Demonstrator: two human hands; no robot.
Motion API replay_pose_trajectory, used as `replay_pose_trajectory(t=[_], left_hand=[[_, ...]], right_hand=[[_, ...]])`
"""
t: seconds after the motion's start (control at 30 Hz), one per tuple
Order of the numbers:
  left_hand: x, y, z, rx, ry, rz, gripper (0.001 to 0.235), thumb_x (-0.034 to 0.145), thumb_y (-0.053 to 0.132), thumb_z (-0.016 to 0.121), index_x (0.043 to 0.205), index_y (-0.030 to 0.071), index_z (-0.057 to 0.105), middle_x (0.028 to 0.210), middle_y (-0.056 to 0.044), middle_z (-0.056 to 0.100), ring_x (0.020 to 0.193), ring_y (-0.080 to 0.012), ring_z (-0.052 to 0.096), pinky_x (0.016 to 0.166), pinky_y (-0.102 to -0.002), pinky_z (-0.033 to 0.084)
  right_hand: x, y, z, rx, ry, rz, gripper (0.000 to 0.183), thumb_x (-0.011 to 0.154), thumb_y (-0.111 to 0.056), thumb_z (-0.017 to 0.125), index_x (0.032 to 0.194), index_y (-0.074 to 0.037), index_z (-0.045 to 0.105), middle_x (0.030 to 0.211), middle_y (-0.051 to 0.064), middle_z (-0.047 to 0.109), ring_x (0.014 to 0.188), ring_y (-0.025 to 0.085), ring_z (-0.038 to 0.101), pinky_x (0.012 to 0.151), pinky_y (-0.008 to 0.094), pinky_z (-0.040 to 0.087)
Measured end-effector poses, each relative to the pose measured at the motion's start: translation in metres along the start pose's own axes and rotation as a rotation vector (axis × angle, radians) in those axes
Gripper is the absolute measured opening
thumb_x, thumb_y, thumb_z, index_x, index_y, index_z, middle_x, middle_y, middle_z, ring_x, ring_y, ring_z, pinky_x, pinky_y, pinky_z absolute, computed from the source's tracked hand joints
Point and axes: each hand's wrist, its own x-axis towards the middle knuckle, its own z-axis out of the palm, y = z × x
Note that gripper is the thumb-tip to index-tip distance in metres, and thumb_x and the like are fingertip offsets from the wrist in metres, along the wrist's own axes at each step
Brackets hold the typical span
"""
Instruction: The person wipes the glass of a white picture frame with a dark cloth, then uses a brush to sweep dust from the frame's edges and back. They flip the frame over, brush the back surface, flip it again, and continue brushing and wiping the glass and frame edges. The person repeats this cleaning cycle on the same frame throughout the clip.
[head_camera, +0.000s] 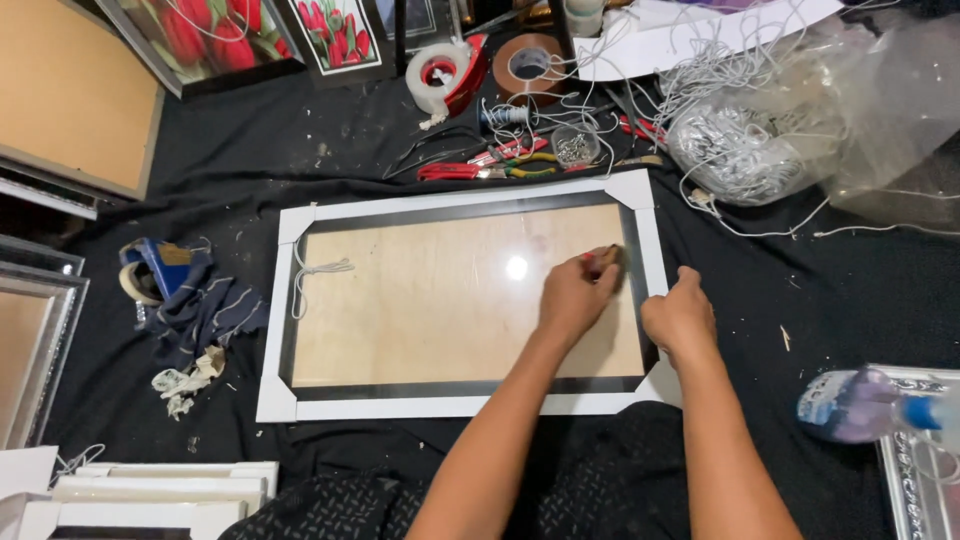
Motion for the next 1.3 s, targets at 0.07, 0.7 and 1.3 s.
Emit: replay_pose_trajectory(t=[0.07,0.7,1.3], left_hand=[[-0.024,0.005,-0.042,0.121,0.065,-0.028,0.049,0.090,0.040,0.071,0.114,-0.003,0.073,0.096,-0.026,0.075,0.099,-0.0441,0.073,0.082,-0.052,0.059],[-0.214,0.005,-0.050,0.027,0.312,0.048,0.046,0.092,0.037,0.069,0.095,-0.009,0.071,0.086,-0.032,0.072,0.094,-0.0488,0.072,0.076,-0.057,0.059],[-0.272,0.045,-0.110,0.346,-0.362,-0.180,0.113,0.088,0.090,0.037,0.154,-0.002,0.044,0.148,-0.031,0.052,0.143,-0.0455,0.046,0.118,-0.056,0.036]], right_hand=[[0.002,0.002,0.003,-0.010,-0.028,-0.064,0.075,0.084,-0.001,0.047,0.157,0.009,0.033,0.147,0.040,0.046,0.137,0.056,0.046,0.104,0.070,0.042],[-0.153,0.068,0.046,-0.133,-0.061,-1.008,0.058,0.091,-0.017,0.053,0.149,-0.015,0.055,0.108,0.024,0.068,0.103,0.046,0.069,0.091,0.055,0.056],[-0.118,0.118,0.078,0.390,0.730,-1.188,0.041,0.098,-0.019,0.070,0.138,-0.019,0.071,0.090,0.001,0.054,0.077,0.025,0.069,0.060,0.034,0.061]])
